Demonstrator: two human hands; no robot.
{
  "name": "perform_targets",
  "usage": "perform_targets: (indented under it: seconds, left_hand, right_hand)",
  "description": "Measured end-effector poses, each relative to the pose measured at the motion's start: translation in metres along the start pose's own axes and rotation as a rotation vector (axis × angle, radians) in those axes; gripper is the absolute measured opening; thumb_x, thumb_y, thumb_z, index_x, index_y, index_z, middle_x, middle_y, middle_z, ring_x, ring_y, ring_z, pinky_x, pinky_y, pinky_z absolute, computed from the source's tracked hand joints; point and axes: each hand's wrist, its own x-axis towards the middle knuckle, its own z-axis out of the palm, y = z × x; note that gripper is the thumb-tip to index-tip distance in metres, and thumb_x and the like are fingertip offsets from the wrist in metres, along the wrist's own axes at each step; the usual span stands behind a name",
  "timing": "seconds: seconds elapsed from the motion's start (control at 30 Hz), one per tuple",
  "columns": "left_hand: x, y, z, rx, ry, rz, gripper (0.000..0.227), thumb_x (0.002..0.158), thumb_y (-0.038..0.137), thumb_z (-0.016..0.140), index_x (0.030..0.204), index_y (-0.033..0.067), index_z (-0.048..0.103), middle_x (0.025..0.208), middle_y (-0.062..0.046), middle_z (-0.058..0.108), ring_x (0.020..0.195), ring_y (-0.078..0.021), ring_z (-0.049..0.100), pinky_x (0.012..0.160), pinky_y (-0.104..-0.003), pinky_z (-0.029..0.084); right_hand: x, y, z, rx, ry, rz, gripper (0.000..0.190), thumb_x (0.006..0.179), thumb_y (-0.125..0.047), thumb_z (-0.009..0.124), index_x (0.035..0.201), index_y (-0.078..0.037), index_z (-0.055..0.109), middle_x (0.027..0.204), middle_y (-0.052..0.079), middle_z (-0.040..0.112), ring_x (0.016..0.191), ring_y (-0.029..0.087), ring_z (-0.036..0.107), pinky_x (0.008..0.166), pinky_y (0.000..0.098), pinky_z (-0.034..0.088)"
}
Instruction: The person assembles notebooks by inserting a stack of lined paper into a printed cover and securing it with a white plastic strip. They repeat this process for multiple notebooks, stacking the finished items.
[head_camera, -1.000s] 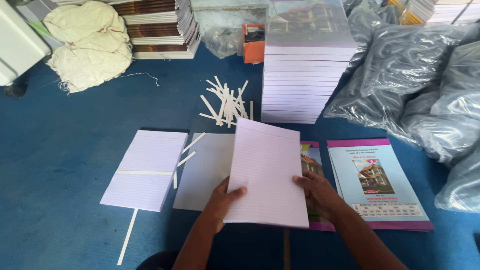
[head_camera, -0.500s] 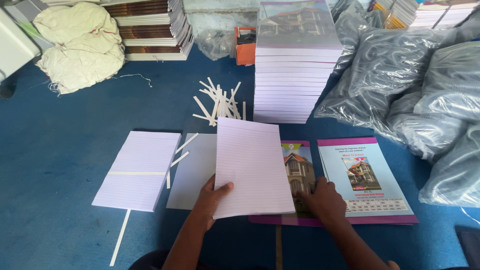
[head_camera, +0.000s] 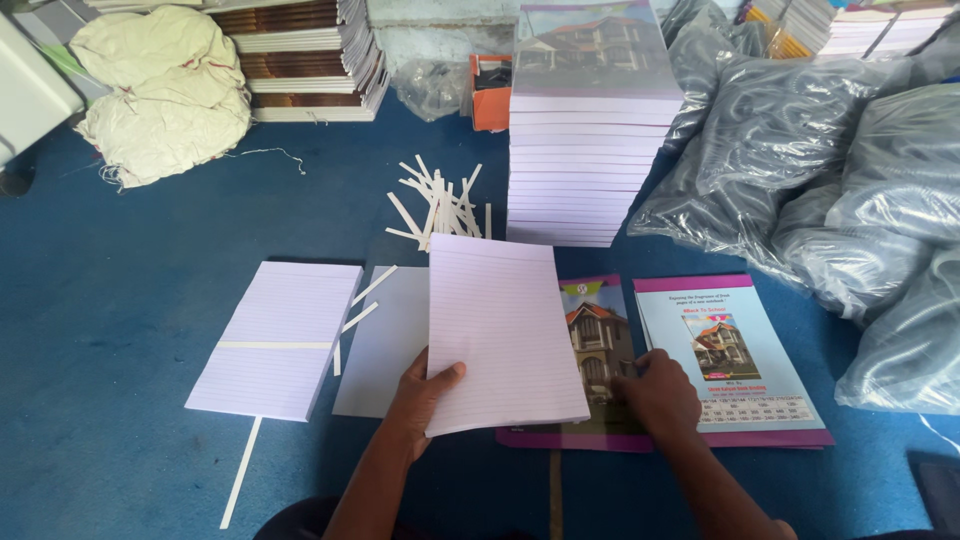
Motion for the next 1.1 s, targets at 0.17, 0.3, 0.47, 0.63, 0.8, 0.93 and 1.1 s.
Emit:
perform_targets:
  seconds: [0.17,0.3,0.47,0.63,0.8,0.93,1.1]
  left_hand:
    - [-0.003,0.003,0.002,-0.014,-0.006,0.02,0.091,0.074,0.032,0.079,0.153,0.0072,0.04,0.13,-0.032,0.064,0.118,-0.0385,0.068,0.09,-0.051,0.062]
    - [-0.007,0.004,0.001,-0.029,0.005,0.0,0.094,0.072,0.032,0.079,0.154,0.0091,0.039,0.131,-0.032,0.063,0.118,-0.04,0.067,0.089,-0.053,0.062]
    - [-0.009,0.002,0.001,-0.057,0.0,-0.018,0.094,0.072,0.032,0.08,0.154,0.0105,0.038,0.131,-0.031,0.062,0.118,-0.0391,0.067,0.088,-0.052,0.063]
    - [-0.007,-0.003,0.002,-0.072,-0.05,-0.004,0.092,0.072,0.031,0.08,0.152,0.0078,0.041,0.131,-0.031,0.064,0.119,-0.0389,0.068,0.089,-0.051,0.064]
    - [-0.006,-0.004,-0.002,-0.061,-0.057,0.004,0.092,0.073,0.031,0.081,0.153,0.0076,0.04,0.133,-0.031,0.064,0.12,-0.0379,0.068,0.09,-0.049,0.063]
    - [-0.006,-0.003,-0.004,-0.048,-0.044,-0.002,0.093,0.074,0.032,0.08,0.153,0.008,0.038,0.132,-0.032,0.063,0.119,-0.0385,0.068,0.089,-0.05,0.064]
    - [-0.005,-0.003,-0.006,-0.039,-0.018,-0.014,0.093,0.073,0.031,0.08,0.153,0.0082,0.039,0.134,-0.029,0.063,0.12,-0.0375,0.067,0.09,-0.049,0.063]
  right_hand:
    - [0.02,0.018,0.001,0.353,-0.023,-0.037,0.047,0.08,-0.028,0.083,0.113,0.001,0.069,0.099,0.018,0.077,0.086,0.026,0.075,0.077,0.041,0.06]
    - [0.034,0.027,-0.004,0.698,-0.111,-0.009,0.04,0.087,-0.02,0.075,0.12,0.002,0.066,0.096,0.016,0.073,0.082,0.024,0.073,0.071,0.0354,0.061]
    - [0.038,0.032,-0.028,0.698,-0.028,-0.092,0.033,0.091,-0.017,0.071,0.118,0.003,0.069,0.094,0.019,0.077,0.078,0.025,0.072,0.069,0.037,0.059]
    - [0.031,0.035,-0.064,0.599,0.095,-0.115,0.028,0.093,-0.013,0.07,0.118,0.001,0.069,0.1,0.017,0.078,0.076,0.023,0.072,0.065,0.0361,0.055]
    - [0.031,0.05,-0.095,0.775,0.112,-0.01,0.027,0.094,-0.012,0.07,0.119,-0.001,0.068,0.096,0.019,0.075,0.074,0.023,0.069,0.058,0.0381,0.052]
    - [0.037,0.063,-0.107,0.86,0.165,-0.07,0.023,0.094,-0.01,0.072,0.114,0.0,0.068,0.094,0.017,0.071,0.075,0.02,0.068,0.061,0.0317,0.056]
    - [0.033,0.063,-0.114,0.994,0.14,-0.027,0.021,0.096,-0.01,0.07,0.114,-0.001,0.065,0.094,0.015,0.07,0.074,0.02,0.069,0.06,0.0325,0.058]
